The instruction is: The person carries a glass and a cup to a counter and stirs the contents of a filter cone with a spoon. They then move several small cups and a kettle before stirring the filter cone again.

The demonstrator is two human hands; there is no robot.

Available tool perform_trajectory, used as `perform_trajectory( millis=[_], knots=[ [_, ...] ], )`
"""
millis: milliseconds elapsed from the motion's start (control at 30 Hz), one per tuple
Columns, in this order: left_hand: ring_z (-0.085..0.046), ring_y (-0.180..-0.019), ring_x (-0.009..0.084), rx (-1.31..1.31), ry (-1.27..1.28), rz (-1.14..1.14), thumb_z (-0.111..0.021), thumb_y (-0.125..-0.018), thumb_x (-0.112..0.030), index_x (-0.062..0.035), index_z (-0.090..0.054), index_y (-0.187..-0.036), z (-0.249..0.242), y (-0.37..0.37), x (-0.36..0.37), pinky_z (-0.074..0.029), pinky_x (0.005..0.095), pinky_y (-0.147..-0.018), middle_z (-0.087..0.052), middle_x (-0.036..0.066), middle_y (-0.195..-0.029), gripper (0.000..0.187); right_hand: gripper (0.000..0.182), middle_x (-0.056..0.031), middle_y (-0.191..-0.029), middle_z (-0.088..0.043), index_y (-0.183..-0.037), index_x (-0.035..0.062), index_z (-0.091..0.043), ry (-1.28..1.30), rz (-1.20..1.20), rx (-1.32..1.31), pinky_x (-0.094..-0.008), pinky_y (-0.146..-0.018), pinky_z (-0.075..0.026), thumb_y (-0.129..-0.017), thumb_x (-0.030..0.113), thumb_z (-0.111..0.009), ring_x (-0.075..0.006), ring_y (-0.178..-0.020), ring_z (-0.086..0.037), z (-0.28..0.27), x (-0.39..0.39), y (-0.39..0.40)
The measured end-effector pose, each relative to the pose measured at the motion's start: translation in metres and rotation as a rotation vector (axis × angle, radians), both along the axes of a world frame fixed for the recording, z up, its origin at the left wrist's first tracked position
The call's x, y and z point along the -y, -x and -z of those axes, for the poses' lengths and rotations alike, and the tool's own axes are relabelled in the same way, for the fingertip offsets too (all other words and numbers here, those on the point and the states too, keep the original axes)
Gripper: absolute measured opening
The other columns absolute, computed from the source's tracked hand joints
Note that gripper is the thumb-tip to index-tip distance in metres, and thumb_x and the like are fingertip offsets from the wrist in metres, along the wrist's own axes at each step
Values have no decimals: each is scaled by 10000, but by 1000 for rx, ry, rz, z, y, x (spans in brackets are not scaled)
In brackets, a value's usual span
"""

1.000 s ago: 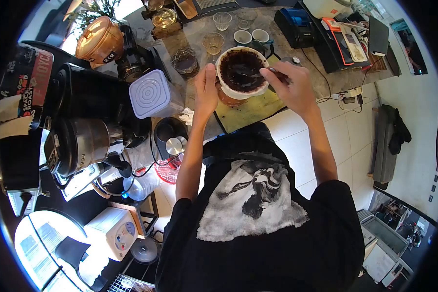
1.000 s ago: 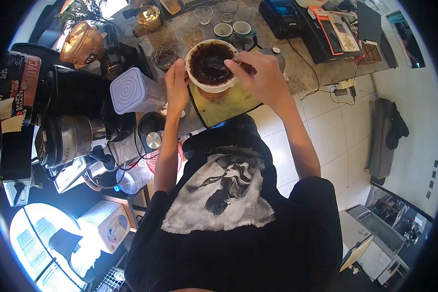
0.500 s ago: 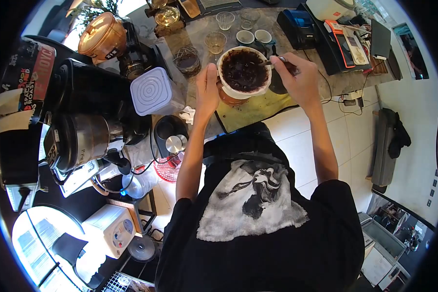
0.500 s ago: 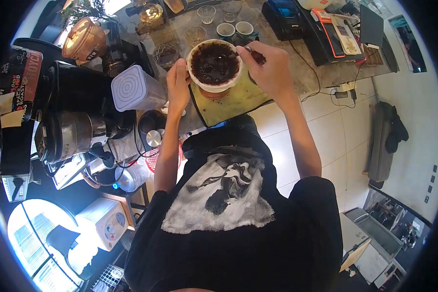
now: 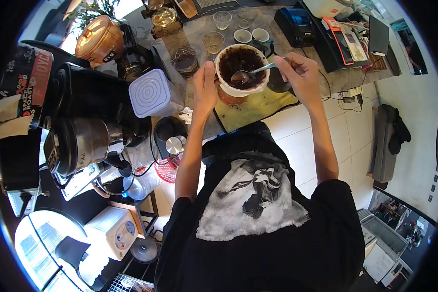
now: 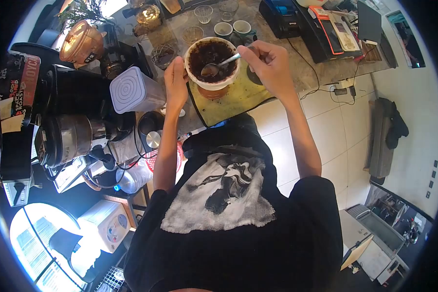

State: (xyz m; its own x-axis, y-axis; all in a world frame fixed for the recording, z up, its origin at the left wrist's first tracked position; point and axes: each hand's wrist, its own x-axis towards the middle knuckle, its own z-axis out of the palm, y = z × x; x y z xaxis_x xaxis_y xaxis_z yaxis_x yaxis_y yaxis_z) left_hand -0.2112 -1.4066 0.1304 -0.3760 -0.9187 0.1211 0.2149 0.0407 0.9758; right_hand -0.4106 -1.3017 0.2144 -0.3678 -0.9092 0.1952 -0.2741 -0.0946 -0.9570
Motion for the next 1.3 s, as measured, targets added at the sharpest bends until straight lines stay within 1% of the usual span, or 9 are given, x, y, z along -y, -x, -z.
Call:
perform_trajectory(
  millis=[167, 233, 333, 567, 633, 867, 933, 1133, 1300],
  knots=[
    [-473, -684, 43, 16, 11, 25, -397, -1056, -362, -21, -572, -869, 7, -3, 2, -411, 226, -594, -530, -34, -750, 427, 254, 17, -556, -503, -763, -2, -650, -27, 5, -179, -240, -480, -300, -896, 207, -706, -41, -516, -417, -7, -5, -14],
    [-458, -673, 41, -4, -6, 5, -401, -1056, -354, -16, -570, -870, 5, -2, 0, -398, 227, -582, -527, -32, -751, 421, 251, -51, -568, -545, -806, -15, -661, 44, 17, -419, -275, -482, -332, -884, 218, -711, -101, -488, -435, -8, -5, -18],
    [-447, -669, 41, 12, 35, 28, -401, -1057, -345, -12, -570, -871, 3, -5, -2, -389, 227, -575, -517, -32, -746, 416, 250, -111, -594, -572, -831, -17, -672, 3, -7, -534, -309, -491, -360, -877, 225, -709, -167, -478, -465, -3, -3, -17],
    [-450, -692, 44, -31, -40, -13, -401, -1058, -333, -9, -557, -861, -2, 1, -6, -392, 227, -586, -501, -28, -742, 409, 236, -123, -610, -591, -835, -7, -683, 52, 87, -598, -318, -499, -381, -875, 224, -705, -193, -494, -518, -1, 2, -14],
    [-459, -702, 49, 60, 91, 11, -406, -1056, -330, -5, -551, -859, 16, -3, 3, -402, 230, -612, -512, -23, -754, 407, 241, -119, -609, -592, -822, -3, -681, 127, 135, -584, -318, -499, -383, -874, 230, -710, -180, -494, -518, -2, 2, -12],
    [-450, -700, 57, 14, 13, 1, -409, -1055, -322, 2, -549, -846, 2, -2, -4, -395, 240, -623, -509, -19, -745, 410, 251, -76, -549, -534, -781, -4, -657, 68, 176, -478, -278, -490, -353, -882, 221, -704, -112, -485, -471, -1, 5, -11],
    [-453, -703, 57, 43, 52, 2, -408, -1055, -320, 4, -547, -849, 7, -3, -3, -398, 238, -629, -510, -19, -744, 408, 290, -28, -528, -490, -726, -10, -630, -59, 150, -334, -254, -488, -323, -888, 220, -699, -70, -494, -434, 20, 8, -4],
    [-486, -700, 48, -16, -32, 19, -400, -1058, -338, -4, -569, -876, -2, -4, -7, -423, 220, -624, -542, -25, -758, 416, 333, 55, -557, -480, -671, 26, -619, -56, 90, 134, -226, -500, -284, -916, 243, -681, -20, -528, -392, 26, 10, 9],
    [-512, -712, 48, 6, -2, 31, -399, -1058, -356, -12, -580, -903, 3, -4, -2, -453, 216, -650, -564, -19, -793, 418, 294, 65, -567, -471, -709, 30, -632, 14, 12, 156, -220, -502, -279, -927, 224, -668, -15, -537, -388, 7, 5, 5]
  ],
)
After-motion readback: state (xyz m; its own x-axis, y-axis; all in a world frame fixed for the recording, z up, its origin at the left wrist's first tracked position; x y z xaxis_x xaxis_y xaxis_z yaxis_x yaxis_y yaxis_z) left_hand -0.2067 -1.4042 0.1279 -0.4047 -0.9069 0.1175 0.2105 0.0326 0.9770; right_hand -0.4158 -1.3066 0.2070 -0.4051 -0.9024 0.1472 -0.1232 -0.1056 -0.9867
